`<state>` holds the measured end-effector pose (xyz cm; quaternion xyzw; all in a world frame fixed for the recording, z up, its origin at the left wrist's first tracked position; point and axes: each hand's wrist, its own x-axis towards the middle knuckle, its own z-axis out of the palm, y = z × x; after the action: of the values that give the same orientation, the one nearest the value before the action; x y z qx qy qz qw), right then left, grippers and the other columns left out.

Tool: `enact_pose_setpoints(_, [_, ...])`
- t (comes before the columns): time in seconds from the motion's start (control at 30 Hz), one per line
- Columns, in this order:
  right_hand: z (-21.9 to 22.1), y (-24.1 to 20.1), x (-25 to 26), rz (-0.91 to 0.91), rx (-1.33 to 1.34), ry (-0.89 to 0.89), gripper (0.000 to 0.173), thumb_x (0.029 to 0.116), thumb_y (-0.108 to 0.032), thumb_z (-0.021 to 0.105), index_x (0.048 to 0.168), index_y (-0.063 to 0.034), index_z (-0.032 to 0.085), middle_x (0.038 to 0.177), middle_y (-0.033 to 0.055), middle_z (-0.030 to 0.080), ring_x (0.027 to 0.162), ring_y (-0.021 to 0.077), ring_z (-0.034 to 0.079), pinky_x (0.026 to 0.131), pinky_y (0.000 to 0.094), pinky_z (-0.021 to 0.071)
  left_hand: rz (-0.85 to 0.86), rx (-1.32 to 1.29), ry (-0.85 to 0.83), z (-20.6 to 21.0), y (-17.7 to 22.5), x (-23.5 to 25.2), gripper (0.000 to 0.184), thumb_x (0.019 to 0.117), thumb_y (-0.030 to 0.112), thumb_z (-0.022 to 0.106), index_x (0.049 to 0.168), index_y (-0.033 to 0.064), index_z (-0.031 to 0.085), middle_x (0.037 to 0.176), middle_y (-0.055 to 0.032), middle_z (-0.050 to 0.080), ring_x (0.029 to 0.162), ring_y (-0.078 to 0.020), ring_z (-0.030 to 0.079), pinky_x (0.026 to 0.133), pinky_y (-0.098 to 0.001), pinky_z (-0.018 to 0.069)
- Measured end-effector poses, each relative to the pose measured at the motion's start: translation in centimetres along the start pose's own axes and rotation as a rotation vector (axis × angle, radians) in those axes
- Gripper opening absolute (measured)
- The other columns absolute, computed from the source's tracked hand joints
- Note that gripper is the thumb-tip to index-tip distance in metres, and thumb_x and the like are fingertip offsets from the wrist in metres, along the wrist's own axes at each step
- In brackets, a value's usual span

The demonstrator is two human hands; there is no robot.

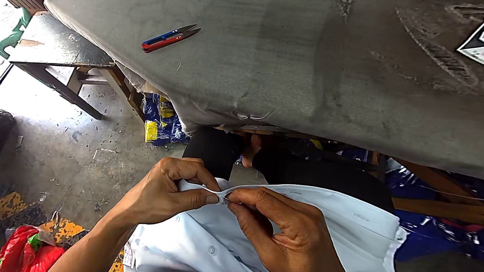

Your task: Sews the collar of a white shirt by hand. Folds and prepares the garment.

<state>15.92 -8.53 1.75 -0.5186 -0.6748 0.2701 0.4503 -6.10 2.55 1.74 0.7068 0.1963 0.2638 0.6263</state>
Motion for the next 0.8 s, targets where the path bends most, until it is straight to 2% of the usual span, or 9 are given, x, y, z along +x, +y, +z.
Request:
enact_pose_setpoints(0.37, [0.14,-0.04,0.28,-0.008,0.024,-0.009,0.016,0.1013,-0.017,0.062,0.1,-0.0066,0.074,0.086,-0.0007,0.071,0.075,-0.0023,0.063,0.066,0.0116,0.0517,-0.01,-0.02,-0.008,-0.03,0.08,-0.09,0.01,0.0947,0.011,0.073,0.099,0.0015,0.071,0.088,0.0005,0.068,0.078,-0.0016,0.062,0.069,-0.0176,0.0522])
enact_pose_setpoints(0.8, [-0.04,-0.04,0.54,-0.024,0.043,-0.038,0.018,0.1034,-0.02,0.061,0.1,-0.0067,0.072,0.086,-0.0003,0.071,0.076,-0.0018,0.064,0.067,0.0119,0.0513,-0.007,-0.027,-0.019,-0.05,0.03,-0.13,0.011,0.0948,0.012,0.073,0.098,0.0017,0.072,0.089,0.001,0.067,0.08,-0.0014,0.062,0.072,-0.0178,0.0518])
